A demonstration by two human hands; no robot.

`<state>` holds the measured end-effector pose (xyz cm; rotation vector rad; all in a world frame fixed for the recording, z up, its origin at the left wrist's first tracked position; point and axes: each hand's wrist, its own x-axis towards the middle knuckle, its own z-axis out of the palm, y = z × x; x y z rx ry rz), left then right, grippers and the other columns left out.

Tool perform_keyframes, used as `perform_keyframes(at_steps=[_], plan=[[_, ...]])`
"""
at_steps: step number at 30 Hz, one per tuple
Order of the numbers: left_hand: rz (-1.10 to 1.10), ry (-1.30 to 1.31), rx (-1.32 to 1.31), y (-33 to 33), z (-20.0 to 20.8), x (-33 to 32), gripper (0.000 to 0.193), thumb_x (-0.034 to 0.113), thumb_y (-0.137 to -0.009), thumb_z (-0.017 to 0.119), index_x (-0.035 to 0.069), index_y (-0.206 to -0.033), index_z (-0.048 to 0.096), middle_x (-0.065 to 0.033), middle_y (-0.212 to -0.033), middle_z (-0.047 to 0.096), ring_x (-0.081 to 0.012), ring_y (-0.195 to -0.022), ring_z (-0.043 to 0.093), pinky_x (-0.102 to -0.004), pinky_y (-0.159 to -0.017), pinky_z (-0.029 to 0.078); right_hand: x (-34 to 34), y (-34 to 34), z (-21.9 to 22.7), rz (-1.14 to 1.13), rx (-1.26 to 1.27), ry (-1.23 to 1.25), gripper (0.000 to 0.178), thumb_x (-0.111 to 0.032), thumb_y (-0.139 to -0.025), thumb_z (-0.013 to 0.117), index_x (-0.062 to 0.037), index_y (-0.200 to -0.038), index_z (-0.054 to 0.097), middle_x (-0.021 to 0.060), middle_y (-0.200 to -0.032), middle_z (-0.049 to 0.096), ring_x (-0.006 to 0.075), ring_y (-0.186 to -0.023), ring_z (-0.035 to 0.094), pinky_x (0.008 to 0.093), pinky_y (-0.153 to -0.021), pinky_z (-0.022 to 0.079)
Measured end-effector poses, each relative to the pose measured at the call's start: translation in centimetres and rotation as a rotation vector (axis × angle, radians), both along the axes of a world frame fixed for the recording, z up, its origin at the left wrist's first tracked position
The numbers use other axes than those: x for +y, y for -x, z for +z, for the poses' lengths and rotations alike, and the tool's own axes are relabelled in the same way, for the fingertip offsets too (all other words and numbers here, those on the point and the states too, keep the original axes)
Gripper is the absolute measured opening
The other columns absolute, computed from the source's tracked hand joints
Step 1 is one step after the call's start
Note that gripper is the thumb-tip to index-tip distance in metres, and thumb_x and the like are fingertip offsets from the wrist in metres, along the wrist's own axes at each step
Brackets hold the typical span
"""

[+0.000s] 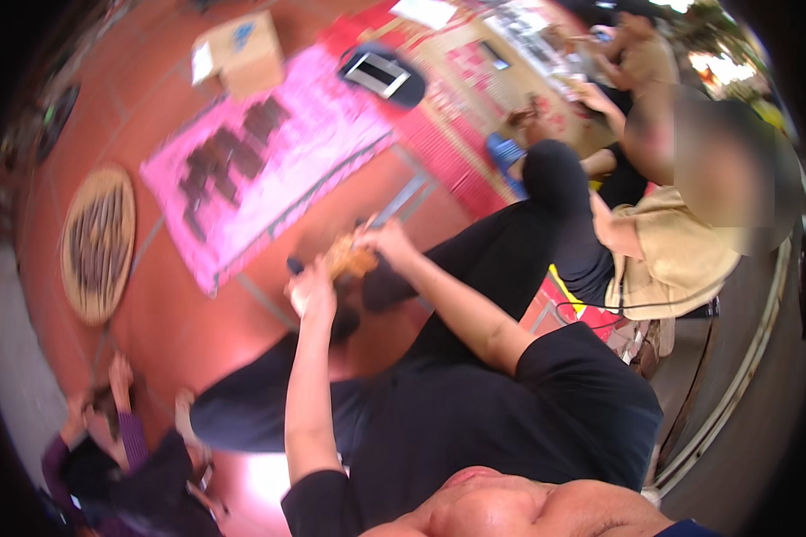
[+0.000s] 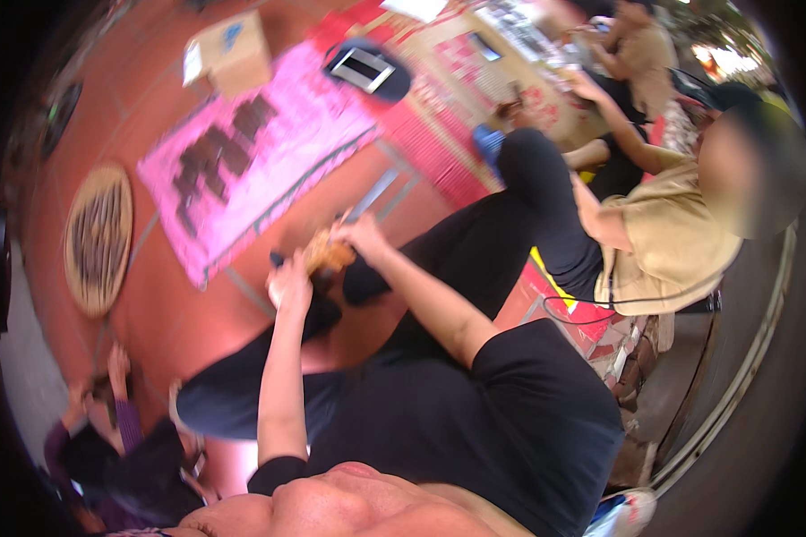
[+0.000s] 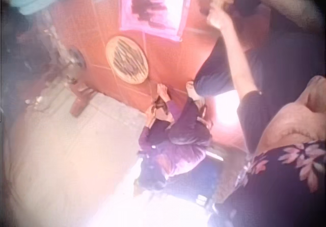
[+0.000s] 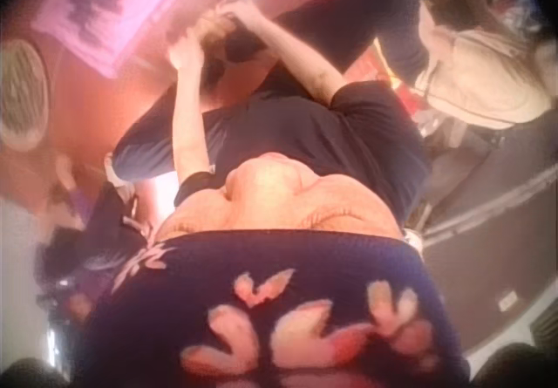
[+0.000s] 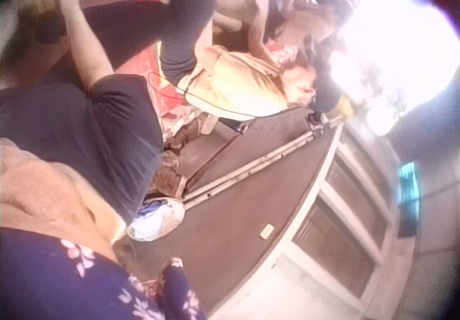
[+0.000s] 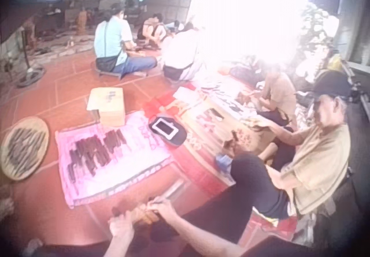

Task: The person is sitting on the floor and carving a piece of wood using a knife. They hold the wood with their left hand and carefully shape it with the knife in their right hand.

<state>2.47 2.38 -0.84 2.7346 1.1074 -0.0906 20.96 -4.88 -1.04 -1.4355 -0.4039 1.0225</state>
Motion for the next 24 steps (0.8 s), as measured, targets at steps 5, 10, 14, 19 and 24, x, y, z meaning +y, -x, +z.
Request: perform_keyframes(at_steps=[5, 10, 14, 19, 24], plan=[[0.061, -0.004, 0.251, -0.9, 1.0, -0.9, 0.029, 0.013, -0.083, 0.052, 0.008, -0.112, 0.048, -0.0135, -0.087, 0.063, -0.0253, -0.08, 0.064, -0.0398, -0.072, 0.048, -0.2, -0.1, -0.5, -0.031, 0.126, -0.072, 0.009, 0.0, -0.07, 0.068, -0.0049, -0.071, 0.06, 0.0077, -0.08, 0.065, 0.0101, -0.064, 0.055, 0.0226, -0.059, 0.043], [0.143, 0.066, 0.242, -2.0, 0.7, -1.0, 0.021, 0.013, -0.083, 0.053, 0.006, -0.103, 0.049, -0.0145, -0.086, 0.063, -0.0241, -0.078, 0.065, -0.0357, -0.075, 0.046, -0.4, 1.5, -1.2, 0.039, 0.064, -0.012, 0.015, -0.002, -0.068, 0.069, 0.0, -0.082, 0.063, 0.004, -0.077, 0.063, 0.0104, -0.071, 0.058, 0.0248, -0.069, 0.046], [0.173, -0.04, 0.235, -2.0, -0.1, -1.5, 0.019, 0.014, -0.081, 0.055, 0.007, -0.098, 0.05, -0.0115, -0.081, 0.063, -0.0226, -0.071, 0.065, -0.0342, -0.072, 0.046, -0.1, 2.4, 0.1, 0.06, -0.05, -0.002, 0.015, -0.003, -0.068, 0.07, -0.0002, -0.08, 0.063, 0.0046, -0.077, 0.063, 0.0108, -0.071, 0.059, 0.0248, -0.068, 0.046], [0.139, -0.036, 0.338, -2.3, 0.2, -1.1, 0.028, 0.017, -0.083, 0.055, 0.006, -0.108, 0.05, -0.0089, -0.084, 0.062, -0.0203, -0.075, 0.064, -0.0324, -0.073, 0.042, -0.1, 0.2, -1.2, -0.01, 0.155, -0.016, 0.013, -0.003, -0.072, 0.07, 0.0, -0.082, 0.062, 0.0098, -0.08, 0.065, 0.0172, -0.073, 0.064, 0.0272, -0.067, 0.05], [0.135, -0.02, 0.365, -2.1, 0.7, -1.2, 0.03, 0.016, -0.082, 0.055, 0.007, -0.111, 0.049, -0.0085, -0.084, 0.062, -0.02, -0.076, 0.064, -0.0317, -0.073, 0.042, 0.4, 2.1, -0.9, 0.032, 0.031, 0.002, 0.011, -0.003, -0.072, 0.069, -0.0009, -0.08, 0.063, 0.0074, -0.08, 0.065, 0.0133, -0.073, 0.062, 0.0249, -0.067, 0.049]])
